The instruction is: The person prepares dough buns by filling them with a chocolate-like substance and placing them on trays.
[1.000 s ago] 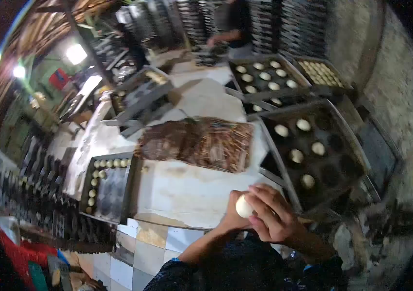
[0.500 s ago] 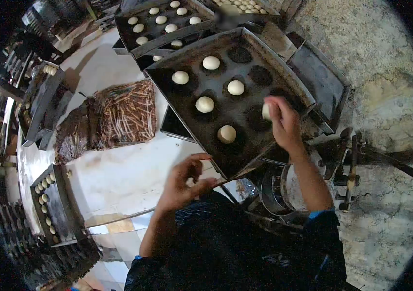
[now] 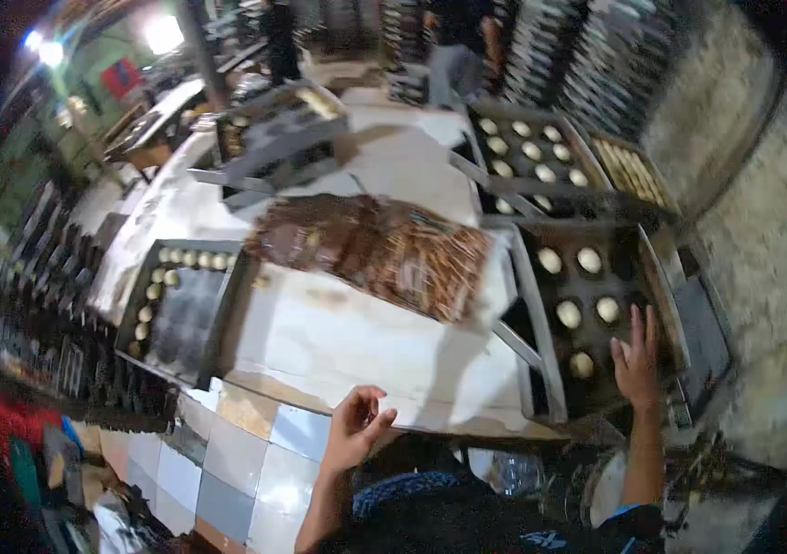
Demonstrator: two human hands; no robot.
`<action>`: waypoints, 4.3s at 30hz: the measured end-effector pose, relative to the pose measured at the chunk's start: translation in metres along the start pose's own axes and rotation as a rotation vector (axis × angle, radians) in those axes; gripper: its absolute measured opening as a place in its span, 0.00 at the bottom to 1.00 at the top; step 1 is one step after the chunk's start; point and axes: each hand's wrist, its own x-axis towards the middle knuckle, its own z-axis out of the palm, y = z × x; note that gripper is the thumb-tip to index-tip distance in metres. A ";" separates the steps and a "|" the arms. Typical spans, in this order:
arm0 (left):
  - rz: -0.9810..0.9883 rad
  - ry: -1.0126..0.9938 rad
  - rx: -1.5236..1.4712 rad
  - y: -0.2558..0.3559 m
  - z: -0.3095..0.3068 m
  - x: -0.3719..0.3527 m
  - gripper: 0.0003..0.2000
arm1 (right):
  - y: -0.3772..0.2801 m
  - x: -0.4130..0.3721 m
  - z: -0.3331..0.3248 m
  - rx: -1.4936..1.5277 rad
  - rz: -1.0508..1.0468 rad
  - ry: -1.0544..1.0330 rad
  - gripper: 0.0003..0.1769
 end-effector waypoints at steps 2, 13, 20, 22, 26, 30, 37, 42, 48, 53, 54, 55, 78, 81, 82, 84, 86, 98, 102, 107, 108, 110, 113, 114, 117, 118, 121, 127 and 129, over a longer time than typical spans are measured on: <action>0.043 0.095 -0.037 -0.007 -0.043 -0.026 0.12 | -0.070 0.006 -0.005 0.223 -0.014 0.259 0.31; 0.179 0.665 -0.150 0.016 -0.278 -0.242 0.11 | -0.523 -0.127 0.185 0.498 -1.283 -0.760 0.27; 0.304 0.990 -0.227 0.008 -0.398 -0.334 0.09 | -0.514 -0.201 0.406 -0.142 -0.986 -1.187 0.31; 0.296 1.034 -0.228 0.005 -0.428 -0.341 0.10 | -0.457 -0.219 0.514 -0.152 -1.000 -1.233 0.31; 0.185 1.120 -0.094 -0.017 -0.505 -0.347 0.10 | -0.449 -0.236 0.515 -0.267 -0.659 -1.376 0.30; -0.229 1.204 0.319 -0.121 -0.608 -0.368 0.10 | -0.516 -0.232 0.531 -0.279 -0.531 -1.361 0.31; -0.810 0.902 0.338 -0.298 -0.657 -0.468 0.13 | -0.798 -0.225 0.614 -0.112 -0.787 -1.186 0.33; -0.854 1.026 0.063 -0.280 -0.669 -0.496 0.12 | -1.036 -0.238 0.532 0.446 -0.525 -1.183 0.32; -0.761 1.143 -0.044 -0.265 -0.712 -0.534 0.13 | -1.102 -0.322 0.427 0.456 -0.381 -2.353 0.31; -0.666 1.226 -0.122 -0.280 -0.719 -0.577 0.15 | -1.050 -0.418 0.417 0.093 -0.274 -2.418 0.36; -0.657 1.236 -0.143 -0.284 -0.716 -0.589 0.15 | -1.045 -0.440 0.420 0.076 -0.268 -2.421 0.36; -0.649 1.243 -0.169 -0.291 -0.713 -0.601 0.15 | -1.041 -0.460 0.419 0.074 -0.239 -2.483 0.37; -0.698 1.708 -0.597 -0.377 -0.649 -0.734 0.10 | -1.001 -0.562 0.339 -0.026 -0.395 -2.446 0.37; -0.757 1.725 -0.636 -0.387 -0.659 -0.718 0.10 | -0.975 -0.556 0.356 -0.032 -0.507 -2.420 0.38; -0.777 1.725 -0.648 -0.390 -0.658 -0.714 0.10 | -0.969 -0.547 0.356 -0.033 -0.519 -2.473 0.38; -0.789 1.662 -0.668 -0.391 -0.652 -0.706 0.11 | -0.962 -0.525 0.343 0.095 -0.456 -2.493 0.39; -0.792 1.583 -0.594 -0.383 -0.629 -0.697 0.11 | -0.951 -0.504 0.335 0.137 -0.363 -2.535 0.39; -0.753 1.373 -0.447 -0.351 -0.545 -0.719 0.14 | -0.907 -0.507 0.353 0.386 -0.162 -2.495 0.36; -0.621 1.377 -0.398 -0.339 -0.575 -0.757 0.15 | -0.933 -0.511 0.414 0.603 -0.062 -1.605 0.24; -0.362 1.345 -0.333 -0.292 -0.632 -0.811 0.17 | -0.997 -0.568 0.389 0.954 0.303 -1.613 0.14; -0.313 1.319 -0.330 -0.279 -0.638 -0.818 0.17 | -1.008 -0.603 0.382 1.051 0.255 -1.709 0.19; -0.221 1.271 -0.329 -0.248 -0.651 -0.821 0.18 | -1.031 -0.674 0.377 1.232 -0.019 -2.238 0.34; -0.143 1.129 -0.240 -0.196 -0.665 -0.840 0.23 | -1.073 -0.780 0.303 0.951 0.068 -2.415 0.19; 0.001 1.097 -0.144 -0.180 -0.667 -0.844 0.22 | -1.077 -0.804 0.291 0.873 -0.007 -2.448 0.23; 0.066 1.185 0.011 -0.154 -0.686 -0.861 0.13 | -1.078 -0.829 0.263 1.075 0.045 -2.345 0.24; -0.029 1.219 0.056 -0.153 -0.690 -0.867 0.11 | -1.078 -0.825 0.254 1.102 0.112 -2.335 0.24; -0.081 1.255 0.273 -0.185 -0.714 -0.856 0.14 | -1.069 -0.803 0.250 1.138 0.180 -2.283 0.23; -0.081 1.035 0.417 -0.116 -0.731 -0.806 0.18 | -1.047 -0.751 0.230 1.473 0.251 -2.065 0.18; -0.094 0.960 0.455 -0.106 -0.743 -0.787 0.19 | -1.050 -0.725 0.235 1.453 0.079 -1.846 0.13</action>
